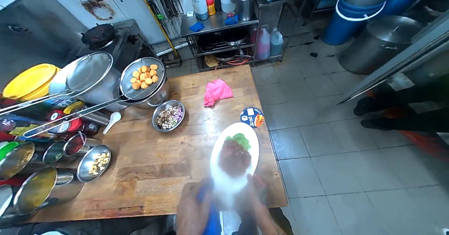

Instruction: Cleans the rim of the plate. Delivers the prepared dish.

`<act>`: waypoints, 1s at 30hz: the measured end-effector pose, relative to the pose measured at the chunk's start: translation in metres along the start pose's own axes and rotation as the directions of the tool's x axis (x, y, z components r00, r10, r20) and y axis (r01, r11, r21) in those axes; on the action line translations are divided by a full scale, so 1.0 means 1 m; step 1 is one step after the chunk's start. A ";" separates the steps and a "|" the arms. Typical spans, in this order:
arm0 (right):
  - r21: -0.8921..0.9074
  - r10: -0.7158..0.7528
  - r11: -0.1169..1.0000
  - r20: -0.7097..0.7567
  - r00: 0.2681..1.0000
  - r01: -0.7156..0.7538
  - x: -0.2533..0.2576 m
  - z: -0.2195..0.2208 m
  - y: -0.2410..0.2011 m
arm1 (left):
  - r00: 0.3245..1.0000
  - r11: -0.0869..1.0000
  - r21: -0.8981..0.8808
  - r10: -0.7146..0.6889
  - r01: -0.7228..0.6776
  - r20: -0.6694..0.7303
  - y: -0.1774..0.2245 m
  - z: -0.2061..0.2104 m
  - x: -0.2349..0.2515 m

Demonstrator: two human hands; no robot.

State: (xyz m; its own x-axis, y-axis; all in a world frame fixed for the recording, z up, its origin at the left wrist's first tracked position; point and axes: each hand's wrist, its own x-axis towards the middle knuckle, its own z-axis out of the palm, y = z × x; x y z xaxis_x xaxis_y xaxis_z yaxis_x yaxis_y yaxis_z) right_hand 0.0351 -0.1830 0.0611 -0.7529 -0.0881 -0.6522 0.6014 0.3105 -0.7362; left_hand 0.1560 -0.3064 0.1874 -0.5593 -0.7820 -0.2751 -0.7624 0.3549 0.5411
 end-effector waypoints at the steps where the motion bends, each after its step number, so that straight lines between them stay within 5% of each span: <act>1: 0.007 0.002 1.000 -0.005 1.000 -0.002 -0.004 -0.003 -0.002 | 0.998 0.995 -0.093 0.016 -0.022 -0.066 -0.011 -0.004 -0.003; 4: -0.065 -0.184 0.981 0.014 0.983 0.184 -0.043 -0.029 -0.004 | 0.995 0.936 -0.350 0.004 -0.038 -0.098 -0.017 -0.006 -0.030; 6: -0.002 -0.313 0.946 0.251 0.916 0.324 -0.082 -0.048 -0.008 | 0.999 0.900 -0.435 -0.009 -0.006 -0.031 0.001 0.013 -0.056; 9: 0.144 -0.332 0.942 0.522 0.786 0.302 -0.111 -0.053 0.004 | 0.995 0.869 -0.489 -0.043 0.082 0.091 0.022 0.065 -0.085; 11: 0.123 -0.312 0.950 0.453 0.835 0.288 -0.110 -0.053 0.009 | 0.967 0.852 -0.491 -0.067 0.183 0.244 0.025 0.076 -0.088; 13: 0.054 -0.306 0.949 0.401 0.863 0.312 -0.103 -0.058 0.013 | 0.948 0.842 -0.521 0.035 0.143 0.317 0.017 0.067 -0.087; 15: -0.060 -0.333 0.925 0.347 0.877 0.375 -0.093 -0.056 0.012 | 0.985 0.871 -0.490 0.109 -0.032 0.131 -0.007 0.061 -0.077; 18: -0.306 -0.426 0.811 0.276 0.862 0.498 -0.073 -0.049 0.005 | 0.992 0.948 -0.316 -0.083 0.050 -0.093 -0.040 0.049 -0.033; 21: -0.446 -0.502 0.686 0.282 0.818 0.575 -0.055 -0.038 0.005 | 0.947 0.903 -0.290 -0.317 0.316 0.044 -0.054 0.057 0.001; 25: -0.485 -0.558 0.601 0.314 0.768 0.635 -0.046 -0.031 0.013 | 0.875 0.713 -0.509 -0.370 0.483 0.313 -0.052 0.078 0.000; 30: -0.522 -0.586 0.540 0.330 0.740 0.660 -0.046 -0.032 0.014 | 0.929 0.638 -0.681 -0.313 0.360 0.198 -0.058 0.108 -0.001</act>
State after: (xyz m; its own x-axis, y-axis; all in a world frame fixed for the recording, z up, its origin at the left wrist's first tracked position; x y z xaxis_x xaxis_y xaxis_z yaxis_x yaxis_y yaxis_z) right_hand 0.0696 -0.1440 0.0872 -0.8212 -0.5597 -0.1111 -0.3119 0.6033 -0.7340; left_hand 0.1656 -0.2712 0.0706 -0.3452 -0.7362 -0.5821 -0.4657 -0.4041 0.7873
